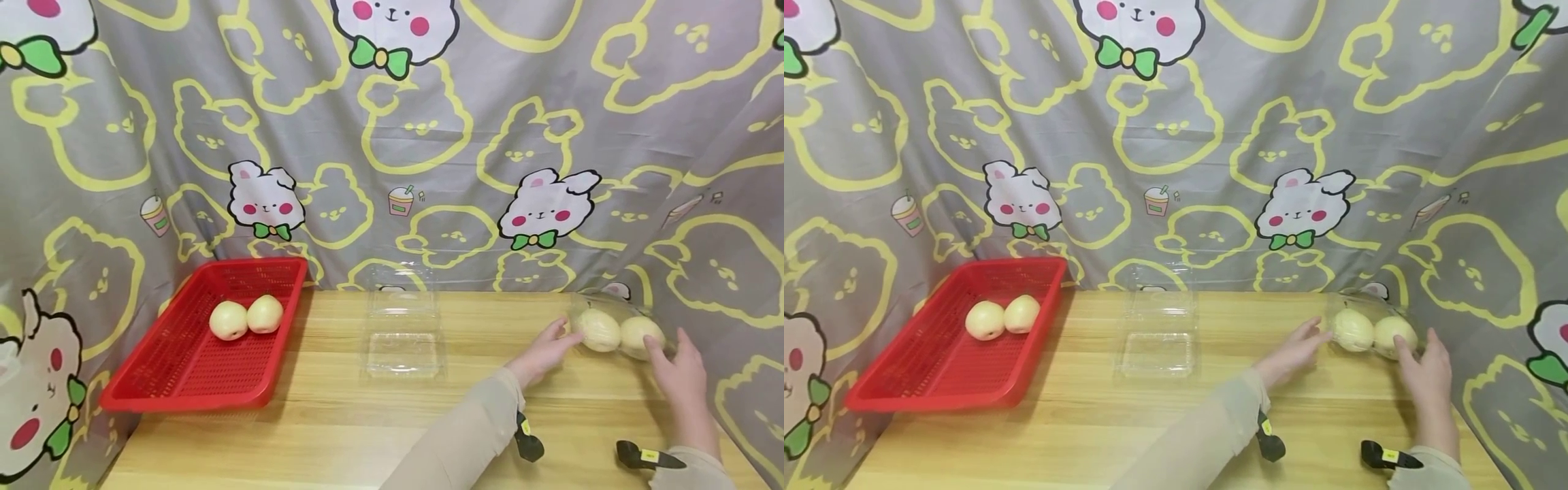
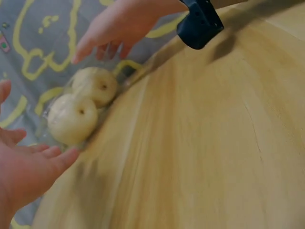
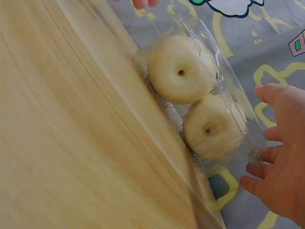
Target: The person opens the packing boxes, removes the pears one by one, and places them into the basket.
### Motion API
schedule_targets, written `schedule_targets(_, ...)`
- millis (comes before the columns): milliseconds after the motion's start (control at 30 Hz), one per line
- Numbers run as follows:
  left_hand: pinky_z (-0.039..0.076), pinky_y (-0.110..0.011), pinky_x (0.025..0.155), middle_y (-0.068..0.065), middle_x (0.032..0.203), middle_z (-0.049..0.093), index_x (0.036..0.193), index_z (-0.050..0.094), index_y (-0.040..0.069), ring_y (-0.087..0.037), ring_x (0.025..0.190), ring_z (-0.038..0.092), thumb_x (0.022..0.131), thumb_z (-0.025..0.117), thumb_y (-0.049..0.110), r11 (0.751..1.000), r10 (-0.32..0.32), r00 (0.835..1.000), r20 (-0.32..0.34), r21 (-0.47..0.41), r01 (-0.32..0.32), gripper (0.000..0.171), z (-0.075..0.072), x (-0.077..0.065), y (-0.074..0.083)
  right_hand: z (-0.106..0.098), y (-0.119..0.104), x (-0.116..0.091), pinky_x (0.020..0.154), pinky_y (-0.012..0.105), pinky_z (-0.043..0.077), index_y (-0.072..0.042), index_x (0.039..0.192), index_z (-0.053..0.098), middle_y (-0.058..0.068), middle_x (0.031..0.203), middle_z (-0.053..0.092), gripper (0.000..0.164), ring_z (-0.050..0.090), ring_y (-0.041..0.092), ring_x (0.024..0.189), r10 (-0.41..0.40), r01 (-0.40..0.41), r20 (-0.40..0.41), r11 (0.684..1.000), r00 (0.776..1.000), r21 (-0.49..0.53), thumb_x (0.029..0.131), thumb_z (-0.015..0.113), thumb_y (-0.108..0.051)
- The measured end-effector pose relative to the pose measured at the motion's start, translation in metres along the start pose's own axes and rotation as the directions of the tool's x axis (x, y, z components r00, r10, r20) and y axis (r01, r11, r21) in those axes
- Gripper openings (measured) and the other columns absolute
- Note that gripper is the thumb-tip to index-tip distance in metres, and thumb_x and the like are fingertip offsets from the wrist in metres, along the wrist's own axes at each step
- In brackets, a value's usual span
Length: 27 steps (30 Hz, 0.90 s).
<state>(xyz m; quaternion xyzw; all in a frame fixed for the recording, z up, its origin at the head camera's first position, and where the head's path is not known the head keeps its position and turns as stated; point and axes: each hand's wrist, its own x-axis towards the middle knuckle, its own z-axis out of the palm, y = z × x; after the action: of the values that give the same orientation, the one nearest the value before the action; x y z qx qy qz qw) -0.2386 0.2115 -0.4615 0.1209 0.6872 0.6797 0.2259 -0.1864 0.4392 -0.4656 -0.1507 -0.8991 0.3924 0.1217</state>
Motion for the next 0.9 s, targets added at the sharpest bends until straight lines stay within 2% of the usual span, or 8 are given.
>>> schedule_targets(133, 0.046, -0.050, 0.105, -0.009, 0.153, 0.041, 0.150, 0.036, 0.021, -0.029, 0.135, 0.047, 0.093, 0.063, 0.031, 0.996, -0.032, 0.999, 0.021, -0.081, 0.034, 0.064, 0.004, 0.005, 0.001, 0.000, -0.004, 0.001, 0.109, 0.075, 0.004, 0.003, 0.152, -0.009, 0.038, 0.153, -0.009, 0.080, -0.003, 0.062, 0.138, 0.003, -0.003, 0.015, 1.000, 1.000, 0.000, 0.102, 0.034, -0.044)
schedule_targets(367, 0.042, -0.054, 0.107, -0.010, 0.150, 0.043, 0.150, 0.035, 0.015, -0.029, 0.136, 0.046, 0.092, 0.063, 0.019, 0.981, -0.023, 0.995, 0.093, -0.190, 0.040, 0.065, 0.005, 0.009, 0.005, -0.002, -0.003, 0.002, 0.109, 0.074, 0.005, 0.003, 0.151, -0.010, 0.039, 0.153, -0.009, 0.081, -0.002, 0.063, 0.137, 0.015, -0.015, 0.037, 1.000, 0.999, -0.005, 0.102, 0.033, -0.044)
schedule_targets(633, 0.043, -0.051, 0.108, -0.011, 0.146, 0.047, 0.147, 0.040, 0.017, -0.027, 0.132, 0.050, 0.091, 0.064, 0.017, 0.973, -0.013, 0.997, 0.070, -0.230, 0.029, 0.062, 0.005, 0.008, 0.003, -0.006, -0.002, 0.003, 0.108, 0.075, 0.007, 0.005, 0.151, -0.009, 0.039, 0.153, -0.006, 0.082, 0.000, 0.065, 0.136, 0.014, -0.013, 0.055, 1.000, 0.998, -0.019, 0.101, 0.032, -0.047)
schedule_targets(900, 0.040, -0.053, 0.109, -0.014, 0.149, 0.043, 0.147, 0.040, 0.017, -0.030, 0.135, 0.046, 0.092, 0.062, 0.017, 0.947, 0.024, 0.996, 0.080, -0.323, 0.003, 0.059, -0.002, -0.002, -0.007, -0.006, -0.002, 0.002, 0.105, 0.077, 0.010, 0.004, 0.152, -0.005, 0.040, 0.153, -0.002, 0.081, 0.004, 0.066, 0.135, -0.005, 0.008, 0.079, 0.999, 0.997, -0.035, 0.101, 0.031, -0.048)
